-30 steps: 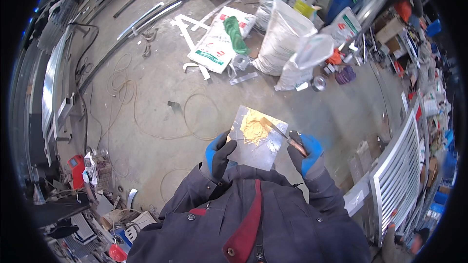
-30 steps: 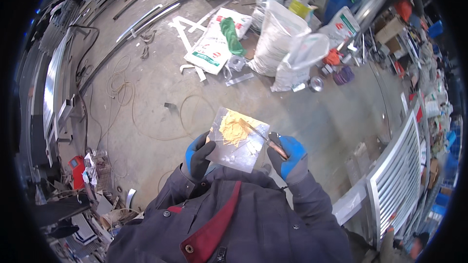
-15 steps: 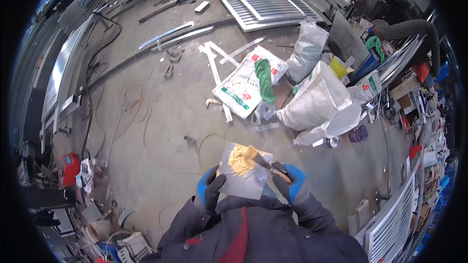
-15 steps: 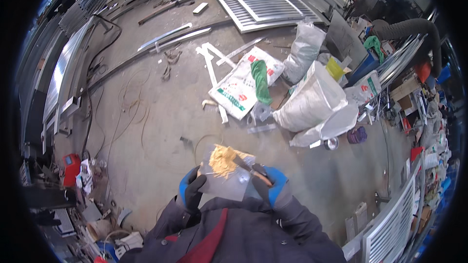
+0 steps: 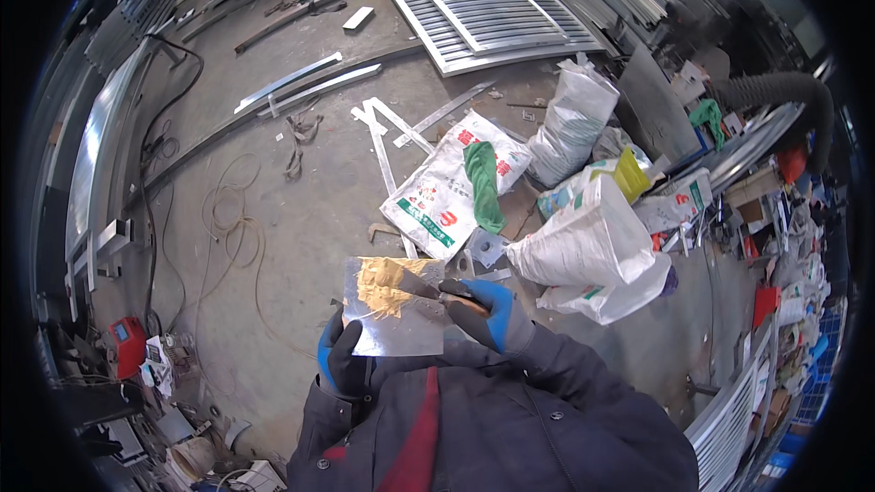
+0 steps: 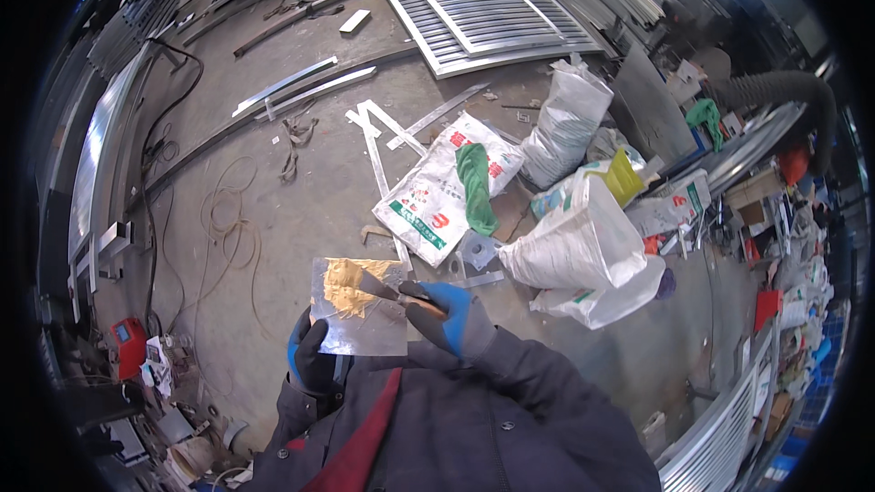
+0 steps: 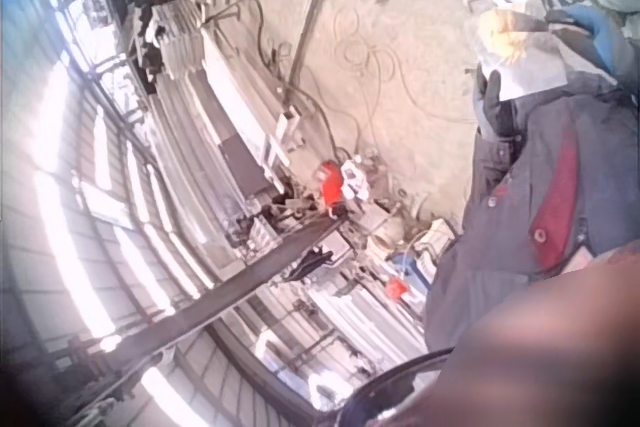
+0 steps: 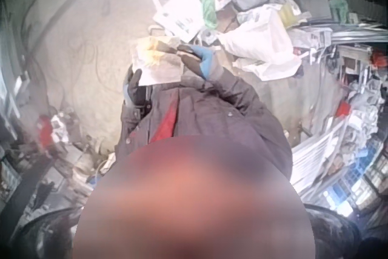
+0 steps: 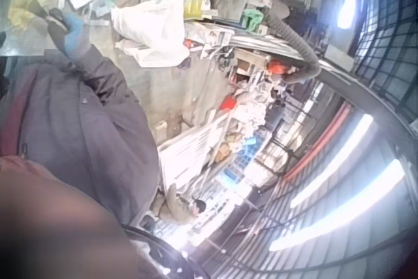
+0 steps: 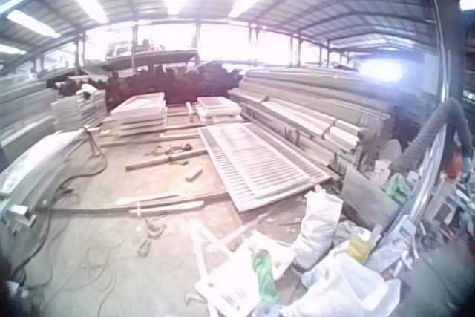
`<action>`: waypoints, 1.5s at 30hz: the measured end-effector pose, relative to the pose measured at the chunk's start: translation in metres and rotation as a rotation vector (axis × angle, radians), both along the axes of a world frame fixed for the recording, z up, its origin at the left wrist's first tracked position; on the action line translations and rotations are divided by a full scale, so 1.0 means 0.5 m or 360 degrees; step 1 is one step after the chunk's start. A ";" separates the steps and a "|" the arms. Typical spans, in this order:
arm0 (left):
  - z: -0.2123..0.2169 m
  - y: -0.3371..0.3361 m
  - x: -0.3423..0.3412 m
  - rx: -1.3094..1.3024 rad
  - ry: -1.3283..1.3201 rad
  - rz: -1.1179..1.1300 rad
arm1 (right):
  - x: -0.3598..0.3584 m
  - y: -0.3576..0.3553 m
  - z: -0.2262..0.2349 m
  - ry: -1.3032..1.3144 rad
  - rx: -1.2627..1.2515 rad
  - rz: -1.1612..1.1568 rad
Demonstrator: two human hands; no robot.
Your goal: The person applies a yellow paste to a corrugated metal panel using a brush and a small metal sheet as a palette. They repeatedly dip the brush into the paste and spread it along the panel's ridges while walking around the workshop.
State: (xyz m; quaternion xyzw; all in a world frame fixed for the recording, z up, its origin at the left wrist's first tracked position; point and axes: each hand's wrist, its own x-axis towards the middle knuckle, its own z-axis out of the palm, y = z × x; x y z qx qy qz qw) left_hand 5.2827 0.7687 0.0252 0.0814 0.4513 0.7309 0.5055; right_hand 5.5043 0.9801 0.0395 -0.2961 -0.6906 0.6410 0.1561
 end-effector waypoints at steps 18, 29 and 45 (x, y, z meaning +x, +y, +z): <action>-0.139 0.671 -0.997 -0.0278 -0.0136 -0.0221 | -0.941 0.553 -0.039 -0.0233 -0.0265 -0.0669; 0.039 0.900 -1.643 -0.0147 0.0115 -0.0079 | -1.615 0.829 0.116 -0.0186 -0.0396 -0.0664; 0.036 1.490 -2.365 -0.0043 0.0196 0.0233 | -2.415 1.549 0.104 -0.0103 -0.0425 -0.0093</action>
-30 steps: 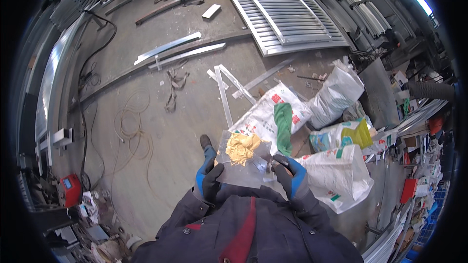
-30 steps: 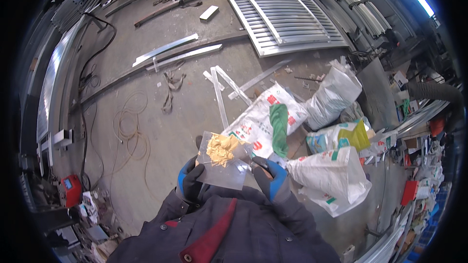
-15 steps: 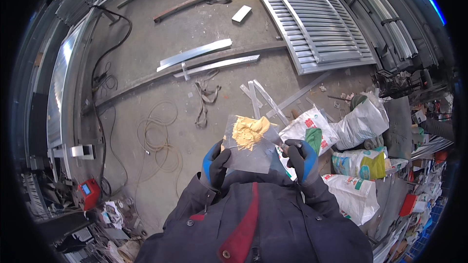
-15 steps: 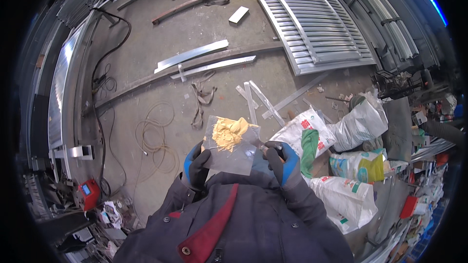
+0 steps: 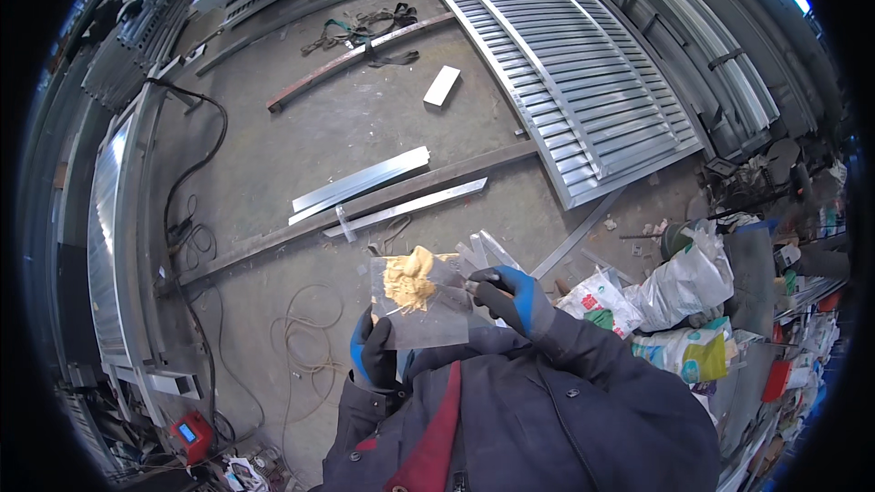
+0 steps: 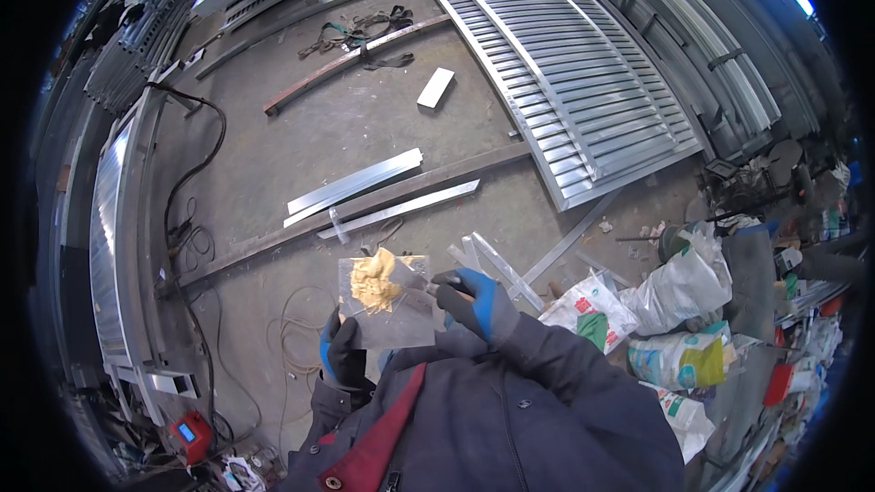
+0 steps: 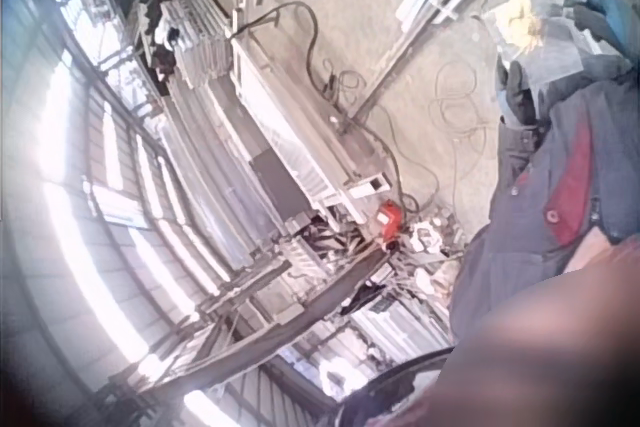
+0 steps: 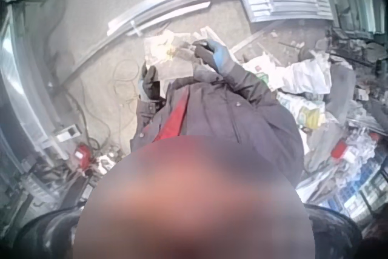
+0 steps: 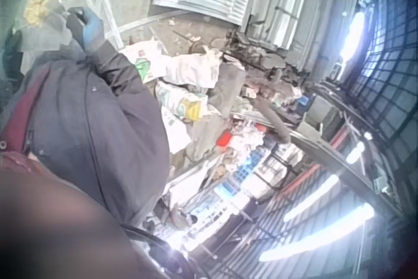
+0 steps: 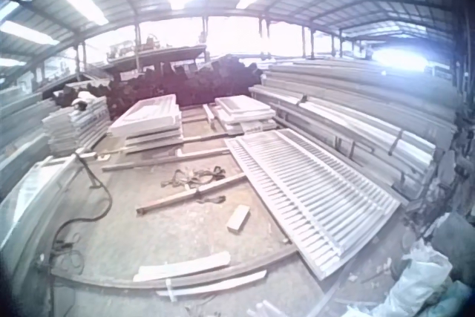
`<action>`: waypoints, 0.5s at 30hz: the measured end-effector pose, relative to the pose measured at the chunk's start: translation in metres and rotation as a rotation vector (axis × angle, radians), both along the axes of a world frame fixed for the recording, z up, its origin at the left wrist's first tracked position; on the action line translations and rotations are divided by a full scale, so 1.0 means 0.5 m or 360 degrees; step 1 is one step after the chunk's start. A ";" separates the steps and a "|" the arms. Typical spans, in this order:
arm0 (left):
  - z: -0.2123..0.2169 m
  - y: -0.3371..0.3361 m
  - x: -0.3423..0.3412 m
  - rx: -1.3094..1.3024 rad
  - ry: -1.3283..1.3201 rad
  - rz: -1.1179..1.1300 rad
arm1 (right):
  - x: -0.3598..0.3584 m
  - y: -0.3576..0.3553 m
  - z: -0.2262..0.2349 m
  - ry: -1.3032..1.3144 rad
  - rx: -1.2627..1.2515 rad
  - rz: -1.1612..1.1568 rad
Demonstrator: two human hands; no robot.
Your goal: The person applies a yellow paste to a corrugated metal panel using a brush and a small metal sheet as a palette. They repeatedly dip the brush into the paste and spread it along the panel's ridges while walking around the workshop.
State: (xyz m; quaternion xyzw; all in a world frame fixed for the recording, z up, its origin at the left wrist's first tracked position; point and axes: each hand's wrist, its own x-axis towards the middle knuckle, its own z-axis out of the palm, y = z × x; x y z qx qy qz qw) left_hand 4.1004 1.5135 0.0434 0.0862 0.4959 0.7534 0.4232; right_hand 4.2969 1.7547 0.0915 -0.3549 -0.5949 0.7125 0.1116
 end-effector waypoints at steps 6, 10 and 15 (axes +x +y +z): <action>0.021 0.262 -0.265 -0.0003 -0.0140 0.0083 | -0.296 0.269 0.007 0.0014 0.0251 0.0099; -0.014 0.453 -0.482 -0.0078 0.0221 0.0005 | -0.491 0.426 0.007 -0.0004 0.0102 -0.0062; -0.010 0.660 -0.728 -0.0173 0.0458 -0.0080 | -0.703 0.636 0.045 -0.0031 0.0159 -0.0108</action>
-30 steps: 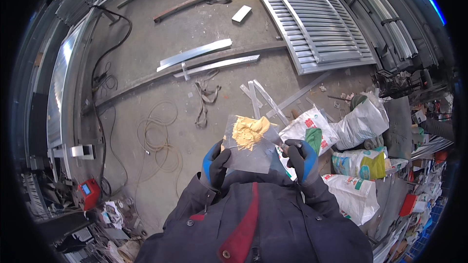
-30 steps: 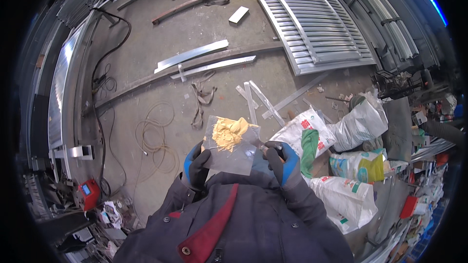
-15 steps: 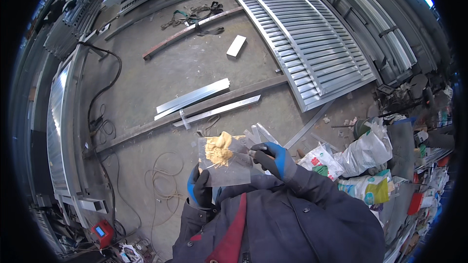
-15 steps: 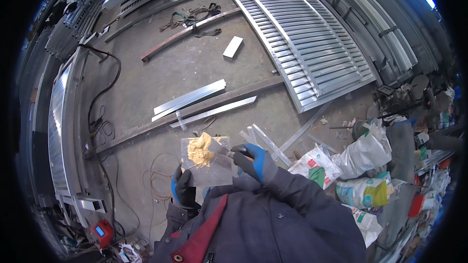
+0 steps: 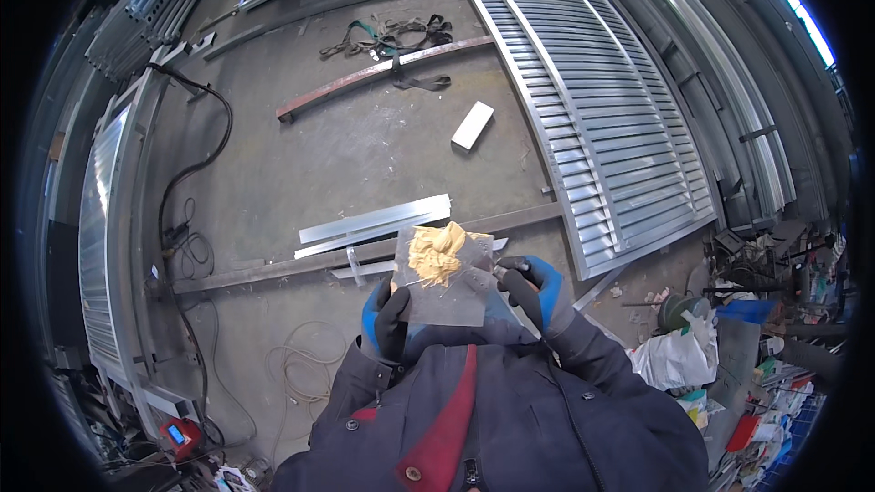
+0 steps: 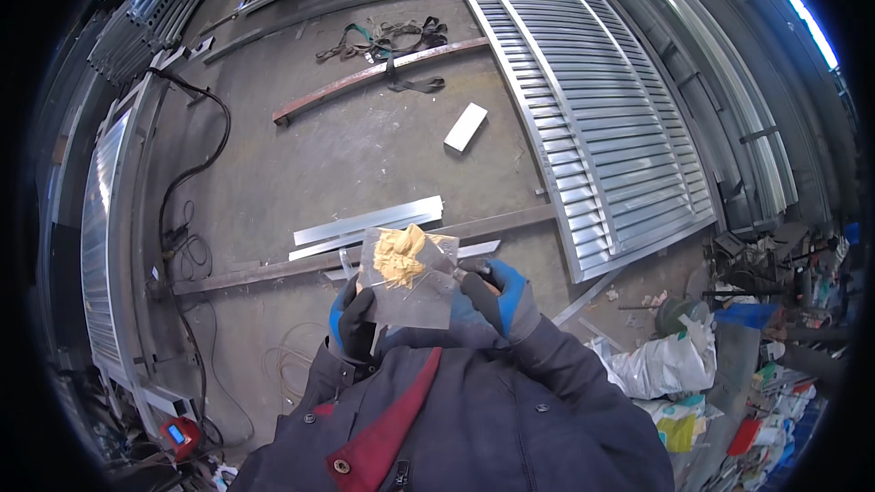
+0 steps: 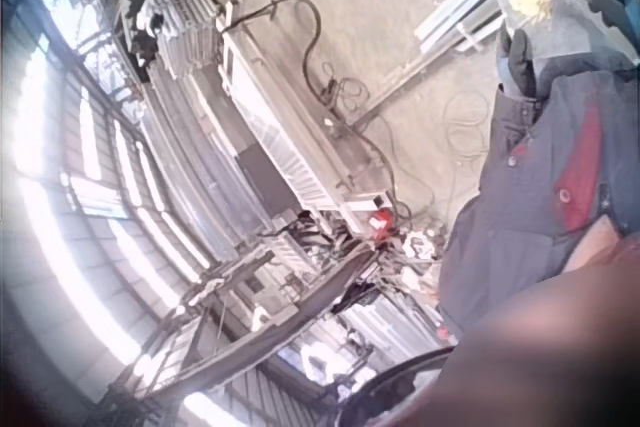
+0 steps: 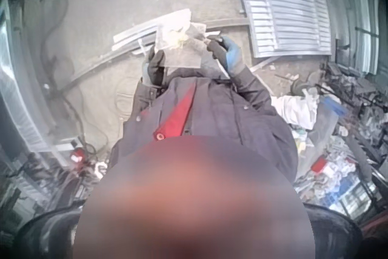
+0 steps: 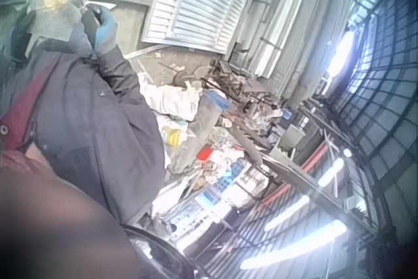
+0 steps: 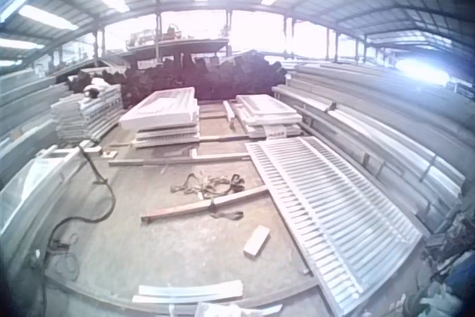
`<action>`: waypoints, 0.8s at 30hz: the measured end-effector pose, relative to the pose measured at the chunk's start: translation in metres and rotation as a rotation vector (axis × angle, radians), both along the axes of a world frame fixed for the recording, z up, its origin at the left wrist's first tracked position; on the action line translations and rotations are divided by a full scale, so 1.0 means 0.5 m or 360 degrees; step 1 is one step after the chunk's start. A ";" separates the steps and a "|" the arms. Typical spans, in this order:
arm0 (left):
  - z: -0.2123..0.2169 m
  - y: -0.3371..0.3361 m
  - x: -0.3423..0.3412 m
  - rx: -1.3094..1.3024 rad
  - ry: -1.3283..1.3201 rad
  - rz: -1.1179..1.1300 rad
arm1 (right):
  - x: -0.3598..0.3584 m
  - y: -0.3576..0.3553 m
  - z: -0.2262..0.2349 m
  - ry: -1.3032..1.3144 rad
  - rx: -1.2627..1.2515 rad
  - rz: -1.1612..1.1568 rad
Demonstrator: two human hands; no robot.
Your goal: The person applies a yellow paste to a corrugated metal panel using a brush and a small metal sheet as a palette. They repeatedly dip the brush into the paste and spread it along the panel's ridges while walking around the workshop.
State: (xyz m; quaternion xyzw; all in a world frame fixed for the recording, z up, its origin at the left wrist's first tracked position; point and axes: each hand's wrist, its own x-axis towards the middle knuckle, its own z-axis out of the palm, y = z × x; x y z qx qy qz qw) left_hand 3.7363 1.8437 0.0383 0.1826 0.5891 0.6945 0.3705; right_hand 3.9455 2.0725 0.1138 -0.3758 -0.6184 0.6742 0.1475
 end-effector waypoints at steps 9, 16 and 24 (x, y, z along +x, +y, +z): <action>0.042 0.400 -0.384 -0.0142 0.1456 -0.0235 | -0.353 0.394 -0.018 0.0131 0.0231 -0.0055; 0.000 0.902 -0.655 -0.0127 0.0842 0.0116 | -0.705 0.931 -0.055 0.0149 0.0245 0.0290; 0.088 1.456 -0.933 0.0054 -0.0007 0.0067 | -0.978 1.498 0.067 0.0097 0.0171 0.0312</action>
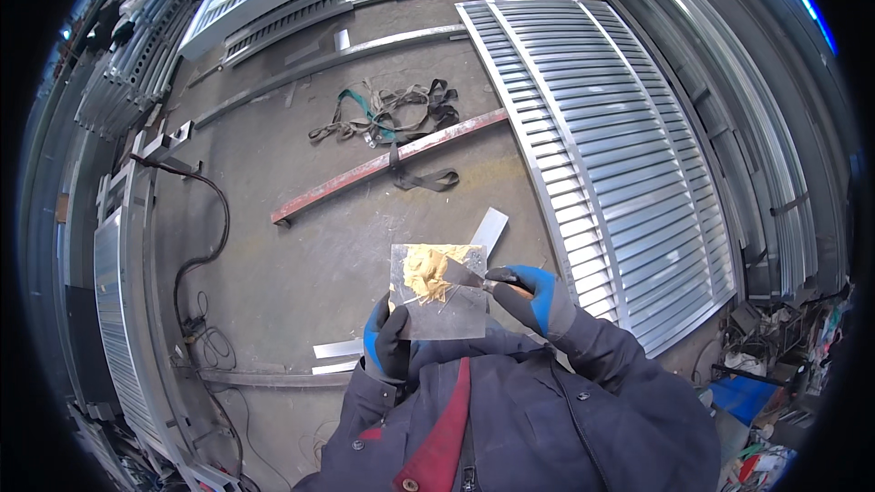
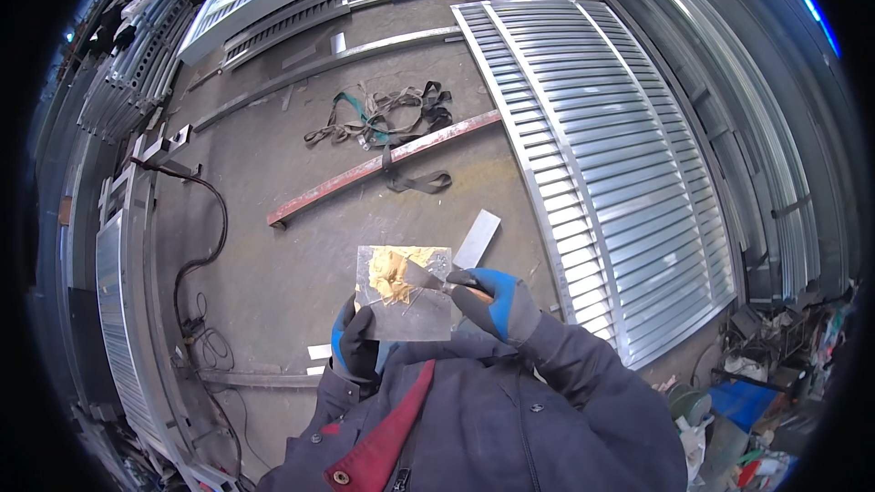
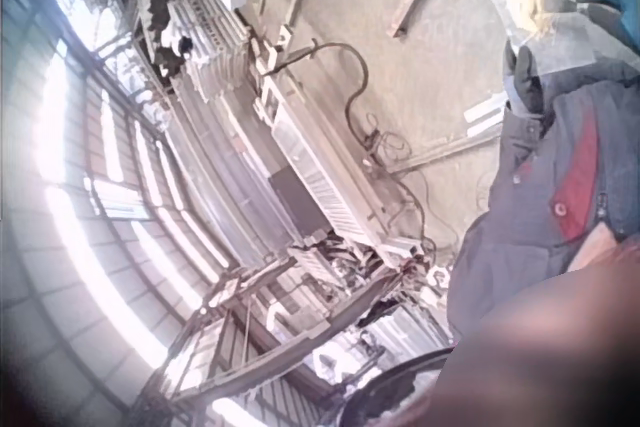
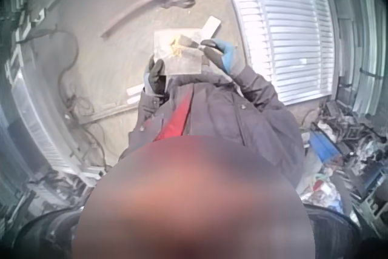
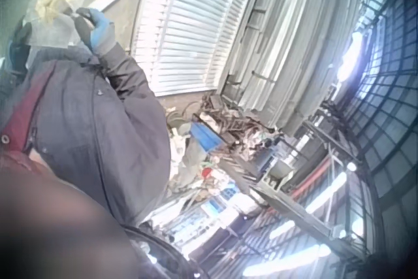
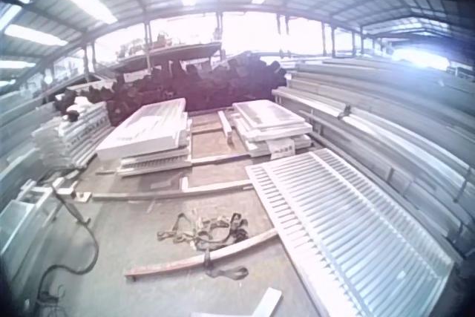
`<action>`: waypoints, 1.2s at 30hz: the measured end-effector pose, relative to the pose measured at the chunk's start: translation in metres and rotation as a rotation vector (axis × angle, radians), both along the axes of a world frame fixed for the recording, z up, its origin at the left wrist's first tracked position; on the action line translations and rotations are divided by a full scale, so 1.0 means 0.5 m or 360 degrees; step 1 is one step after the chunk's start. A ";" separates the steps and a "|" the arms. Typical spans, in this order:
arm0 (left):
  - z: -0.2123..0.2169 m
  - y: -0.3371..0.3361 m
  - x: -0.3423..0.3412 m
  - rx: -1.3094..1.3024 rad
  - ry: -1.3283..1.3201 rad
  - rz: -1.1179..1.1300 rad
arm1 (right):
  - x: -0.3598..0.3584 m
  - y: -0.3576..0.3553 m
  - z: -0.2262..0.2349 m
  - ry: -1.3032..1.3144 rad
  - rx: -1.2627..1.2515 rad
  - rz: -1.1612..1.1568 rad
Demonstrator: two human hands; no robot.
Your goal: The person applies a yellow paste to a corrugated metal panel using a brush and a small metal sheet as a palette. They repeatedly dip the brush into the paste and spread it along the panel's ridges while walking around the workshop.
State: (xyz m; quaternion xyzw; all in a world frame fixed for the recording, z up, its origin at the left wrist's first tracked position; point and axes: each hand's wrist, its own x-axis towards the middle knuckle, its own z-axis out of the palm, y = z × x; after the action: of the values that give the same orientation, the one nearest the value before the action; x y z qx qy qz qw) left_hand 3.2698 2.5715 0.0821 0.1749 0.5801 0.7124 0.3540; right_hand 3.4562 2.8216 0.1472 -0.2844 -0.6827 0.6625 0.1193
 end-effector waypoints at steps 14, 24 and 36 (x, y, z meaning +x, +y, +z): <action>0.014 0.769 -0.721 -0.0148 -0.0391 -0.0389 | -0.598 0.609 0.046 -0.0258 -0.0188 -0.0692; 0.033 1.302 -1.129 -0.0041 -0.0555 -0.0615 | -0.954 1.066 0.061 -0.0131 -0.0183 -0.0935; 0.057 1.984 -1.493 -0.0035 -0.0563 -0.0477 | -1.334 1.799 0.067 0.0017 -0.0228 -0.0677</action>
State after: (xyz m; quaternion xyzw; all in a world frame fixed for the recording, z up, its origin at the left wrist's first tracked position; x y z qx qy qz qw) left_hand 2.5232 3.5637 0.1108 0.1275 0.4842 0.6651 0.5539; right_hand 2.7892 3.7208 0.1806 -0.4264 -0.5579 0.6706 0.2394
